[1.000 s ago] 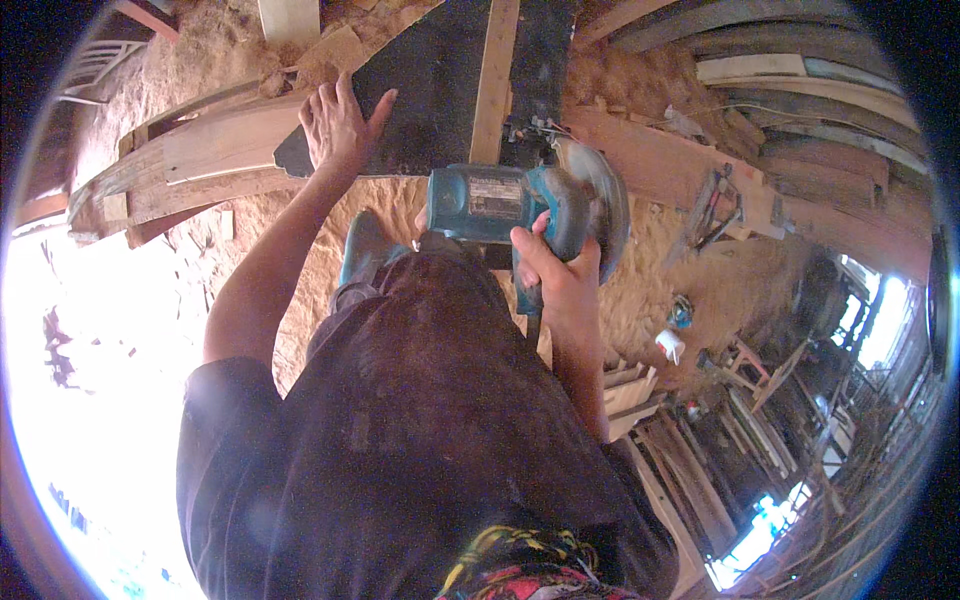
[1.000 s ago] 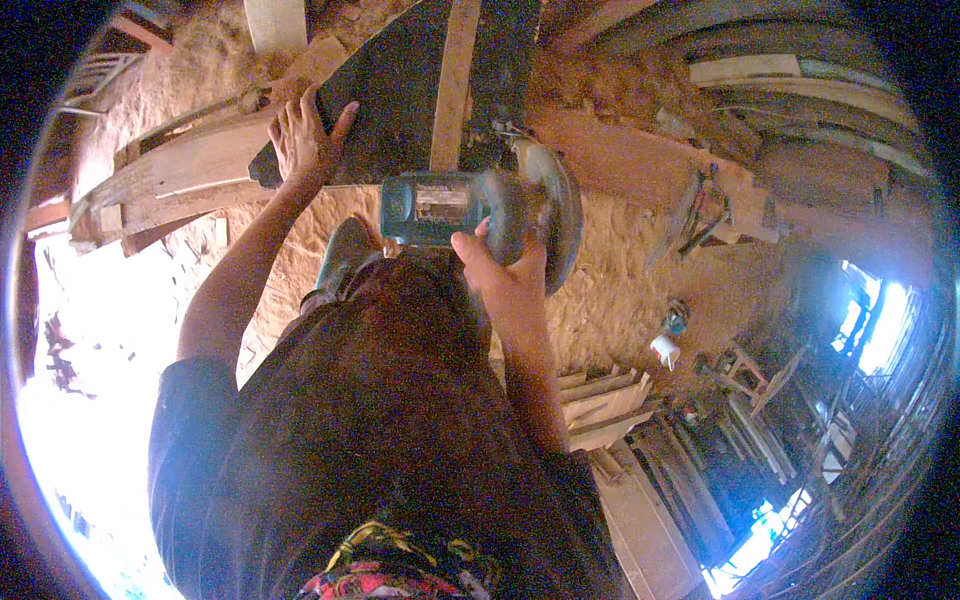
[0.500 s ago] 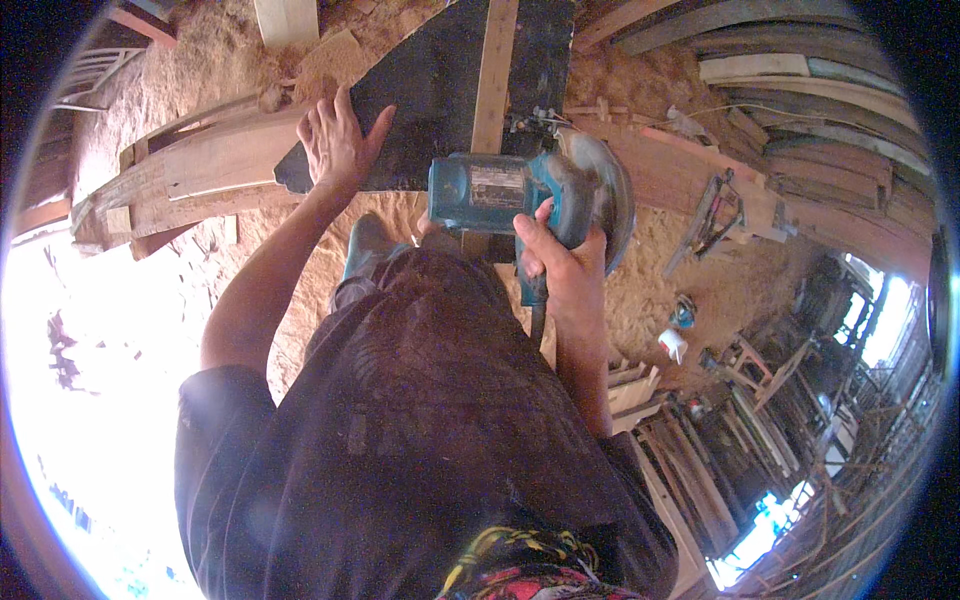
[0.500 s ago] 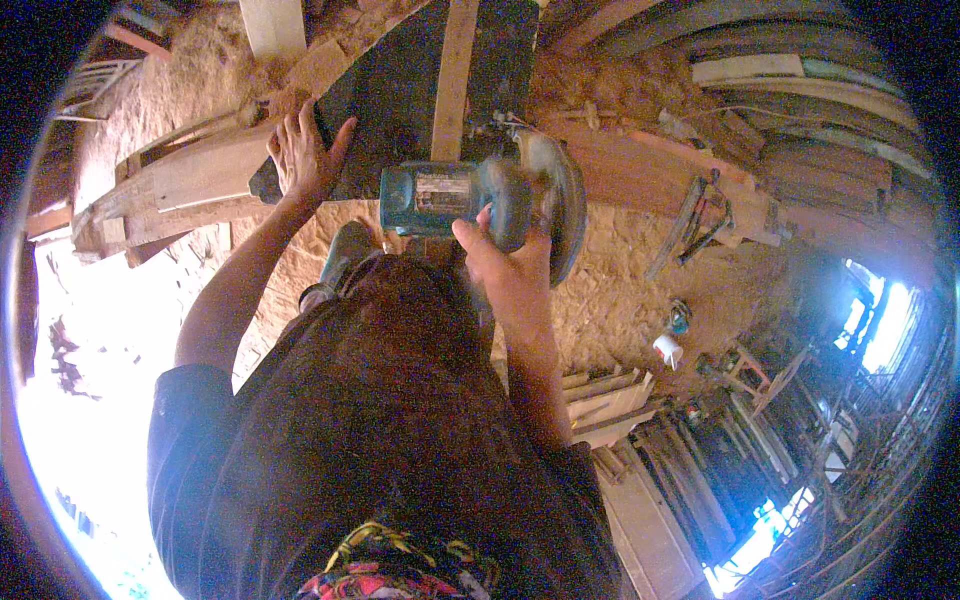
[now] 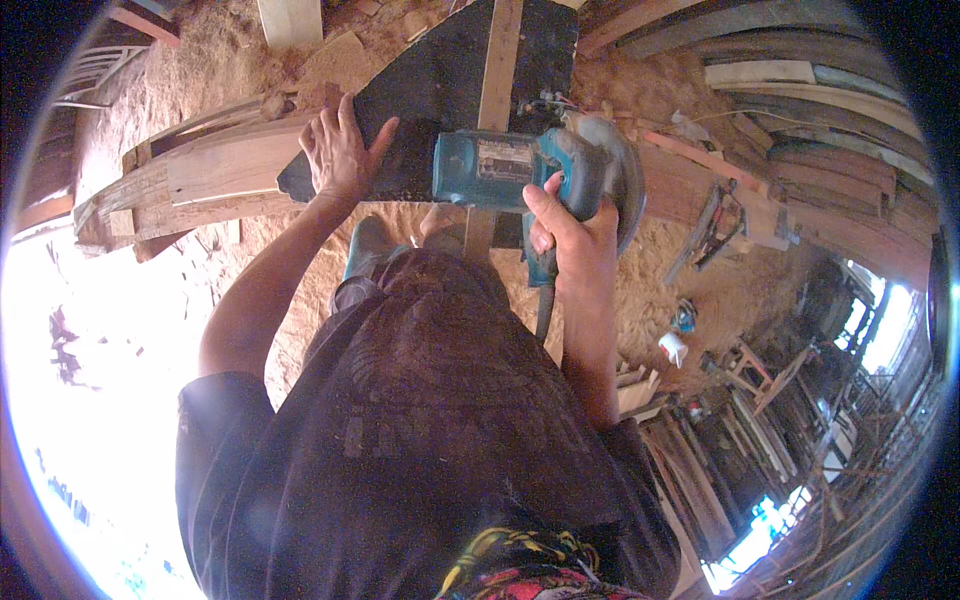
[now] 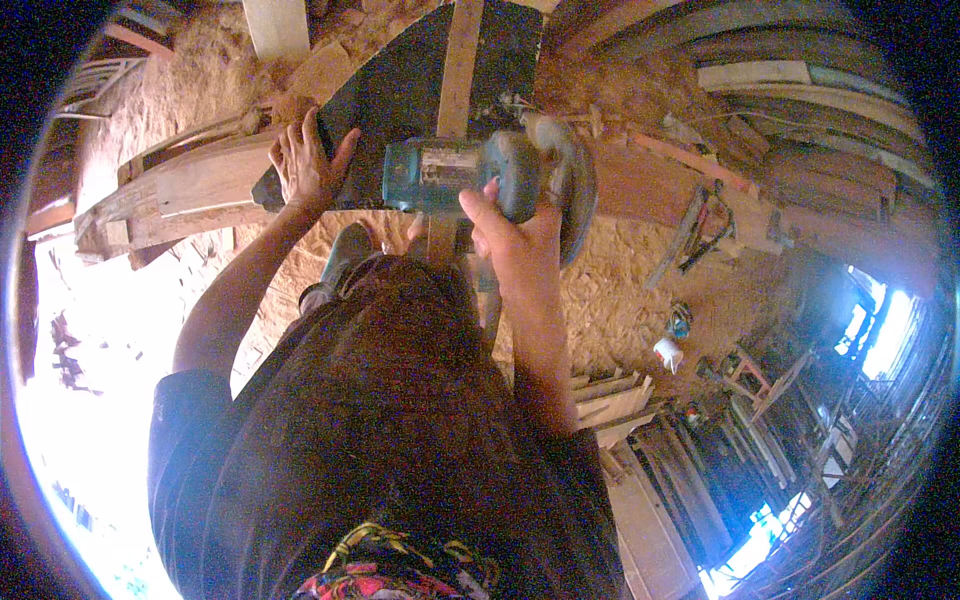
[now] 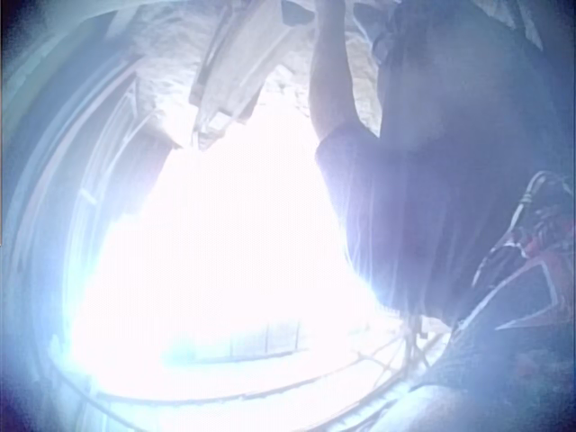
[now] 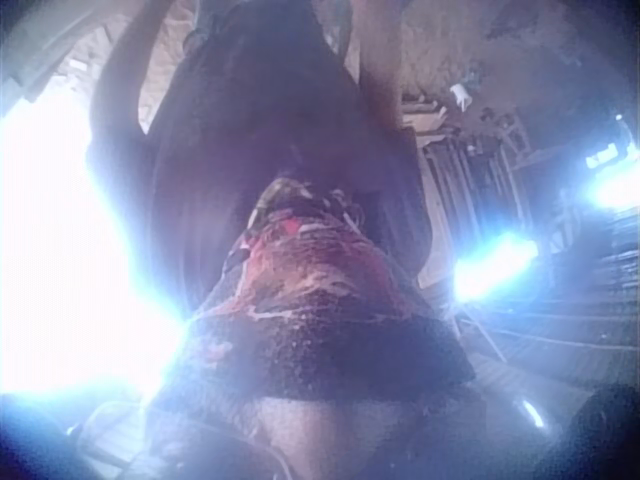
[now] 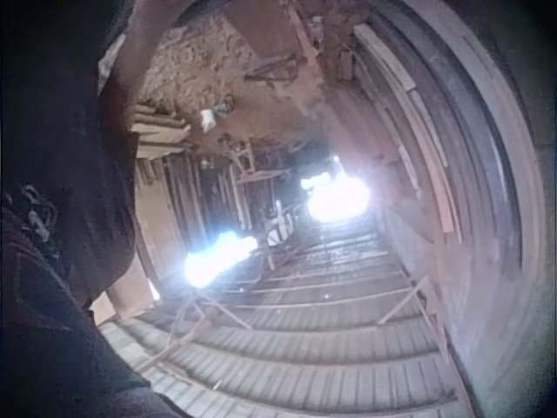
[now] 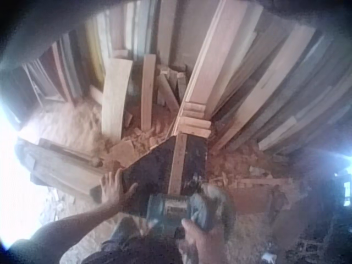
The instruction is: The person uses a handheld circular saw to cut wooden planks on a workbench. They repeatedly position the planks, cut them, and then move the cut pieces aside.
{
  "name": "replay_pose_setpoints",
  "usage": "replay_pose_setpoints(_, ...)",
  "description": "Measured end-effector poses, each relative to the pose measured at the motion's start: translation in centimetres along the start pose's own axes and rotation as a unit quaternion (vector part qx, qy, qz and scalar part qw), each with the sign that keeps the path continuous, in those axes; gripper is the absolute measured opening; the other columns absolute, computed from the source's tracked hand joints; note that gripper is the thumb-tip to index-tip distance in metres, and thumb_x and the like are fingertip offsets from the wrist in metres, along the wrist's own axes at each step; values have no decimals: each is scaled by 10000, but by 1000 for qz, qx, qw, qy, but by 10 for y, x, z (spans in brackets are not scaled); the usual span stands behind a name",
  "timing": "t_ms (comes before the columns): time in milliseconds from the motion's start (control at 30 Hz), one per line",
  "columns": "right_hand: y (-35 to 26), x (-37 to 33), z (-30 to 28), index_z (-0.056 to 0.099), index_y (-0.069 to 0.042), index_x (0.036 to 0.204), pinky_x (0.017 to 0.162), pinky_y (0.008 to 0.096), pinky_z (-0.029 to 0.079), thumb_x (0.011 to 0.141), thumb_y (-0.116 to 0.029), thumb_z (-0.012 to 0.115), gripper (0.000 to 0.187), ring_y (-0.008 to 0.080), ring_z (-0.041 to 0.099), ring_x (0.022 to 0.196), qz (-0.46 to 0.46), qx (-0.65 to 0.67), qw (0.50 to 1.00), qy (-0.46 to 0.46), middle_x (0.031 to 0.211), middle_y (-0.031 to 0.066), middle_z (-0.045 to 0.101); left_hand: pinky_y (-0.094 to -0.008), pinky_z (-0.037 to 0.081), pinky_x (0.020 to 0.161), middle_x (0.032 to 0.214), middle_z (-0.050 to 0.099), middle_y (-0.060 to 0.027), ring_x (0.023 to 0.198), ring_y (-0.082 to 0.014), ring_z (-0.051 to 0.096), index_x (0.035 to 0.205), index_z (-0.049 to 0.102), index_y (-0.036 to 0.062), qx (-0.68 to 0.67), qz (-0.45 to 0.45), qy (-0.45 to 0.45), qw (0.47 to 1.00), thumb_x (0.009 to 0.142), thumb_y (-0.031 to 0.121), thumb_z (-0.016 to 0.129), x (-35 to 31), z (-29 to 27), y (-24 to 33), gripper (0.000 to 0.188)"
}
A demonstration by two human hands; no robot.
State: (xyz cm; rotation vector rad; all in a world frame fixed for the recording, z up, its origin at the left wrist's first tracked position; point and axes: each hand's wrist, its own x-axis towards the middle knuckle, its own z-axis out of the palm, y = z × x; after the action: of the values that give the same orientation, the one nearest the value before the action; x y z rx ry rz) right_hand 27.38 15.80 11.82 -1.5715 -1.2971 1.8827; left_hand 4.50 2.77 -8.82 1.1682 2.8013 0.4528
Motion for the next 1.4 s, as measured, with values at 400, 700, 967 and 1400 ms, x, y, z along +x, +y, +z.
replay_pose_setpoints(400, -23, 59, 9, 626, -81, 955, 441, 273, 392, 821, -107, 874, 283, 90, 497, 477, -33, 32, 998, -35, 693, -21, 585, -541, 321, 1121, 1285, 559, -232, 1269, -406, 508, 1469, 465, 12, 1, -7, 14, 1000, 965, 672, 593, 0, -1, 3, 840)
replay_pose_setpoints(700, -63, 107, 8, 671, -54, 1026, 455, 282, 406, 836, -87, 834, 252, 109, 528, 506, -157, 11, 988, -10, 748, 26, 634, -542, 317, 1134, 1283, 580, -218, 1285, -392, 520, 1461, 478, 23, -16, -7, 10, 1000, 948, 700, 594, 6, -9, 3, 857)
replay_pose_setpoints(967, -90, 58, -71, 700, -32, 1127, 489, 268, 385, 900, -39, 789, 244, 87, 480, 523, -213, -72, 972, 61, 736, -12, 597, -547, 292, 1176, 1383, 575, -186, 1347, -357, 512, 1477, 494, 72, -11, -20, 19, 1000, 939, 697, 616, 1, -1, -1, 833)
replay_pose_setpoints(1400, 5, 106, -218, 672, 55, 1137, 907, 494, 544, 865, -285, 828, 462, 488, 698, 998, -276, -501, 782, 246, 1041, 263, 744, -512, 306, 1153, 1345, 604, -170, 1310, -330, 548, 1469, 499, 71, -7, -2, 28, 1000, 941, 666, 644, 2, -3, -2, 809)
